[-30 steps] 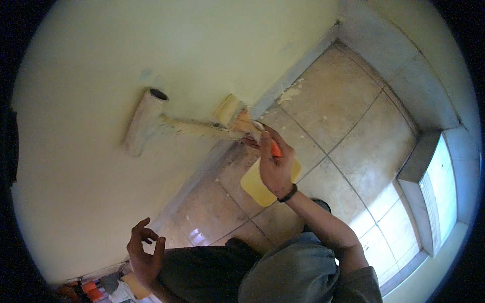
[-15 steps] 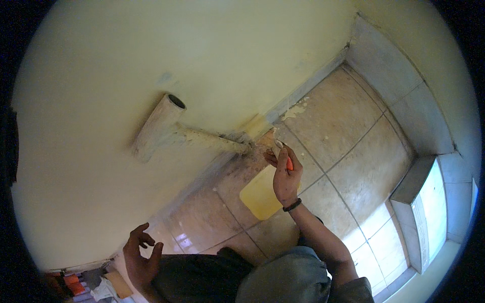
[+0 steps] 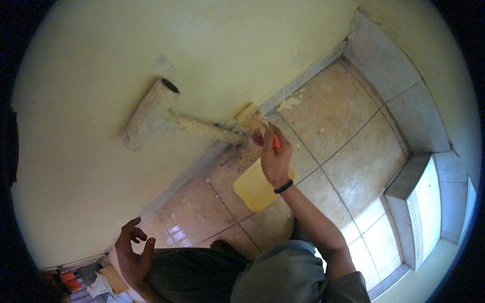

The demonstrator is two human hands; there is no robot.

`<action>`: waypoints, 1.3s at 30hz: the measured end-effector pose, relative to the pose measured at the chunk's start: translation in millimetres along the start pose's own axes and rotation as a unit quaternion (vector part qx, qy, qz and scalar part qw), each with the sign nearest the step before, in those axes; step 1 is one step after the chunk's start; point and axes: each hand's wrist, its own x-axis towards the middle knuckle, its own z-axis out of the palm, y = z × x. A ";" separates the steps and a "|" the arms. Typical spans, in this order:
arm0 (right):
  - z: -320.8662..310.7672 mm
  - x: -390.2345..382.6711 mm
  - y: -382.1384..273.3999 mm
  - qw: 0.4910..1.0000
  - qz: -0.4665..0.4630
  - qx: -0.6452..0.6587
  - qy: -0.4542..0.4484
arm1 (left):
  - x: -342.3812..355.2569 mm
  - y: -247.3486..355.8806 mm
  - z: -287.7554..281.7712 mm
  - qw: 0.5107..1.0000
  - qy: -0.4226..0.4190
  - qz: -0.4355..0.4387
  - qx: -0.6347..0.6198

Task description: The person opens a paint bucket, pours yellow paint into a smaller container, and uses a brush to apply the paint to a wall surface near some stairs.

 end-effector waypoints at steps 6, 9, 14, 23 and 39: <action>-27.0 9.3 -33.6 0.994 -0.084 0.064 0.012 | -9.0 -6.8 -6.9 1.000 0.004 -0.002 -0.011; -39.8 22.9 -11.6 0.994 -0.078 0.040 0.057 | -8.3 -1.8 -5.3 1.000 0.013 0.007 -0.008; -4.4 2.3 18.9 0.997 -0.038 -0.058 0.023 | -7.2 -1.2 -5.4 1.000 -0.006 0.004 -0.025; -3.8 9.9 15.9 0.989 -0.087 -0.022 0.117 | -11.0 -1.2 -5.0 0.999 0.011 0.027 -0.016; -19.6 32.2 4.6 0.997 -0.031 -0.010 0.075 | -11.1 2.8 -5.4 1.000 0.005 0.023 -0.019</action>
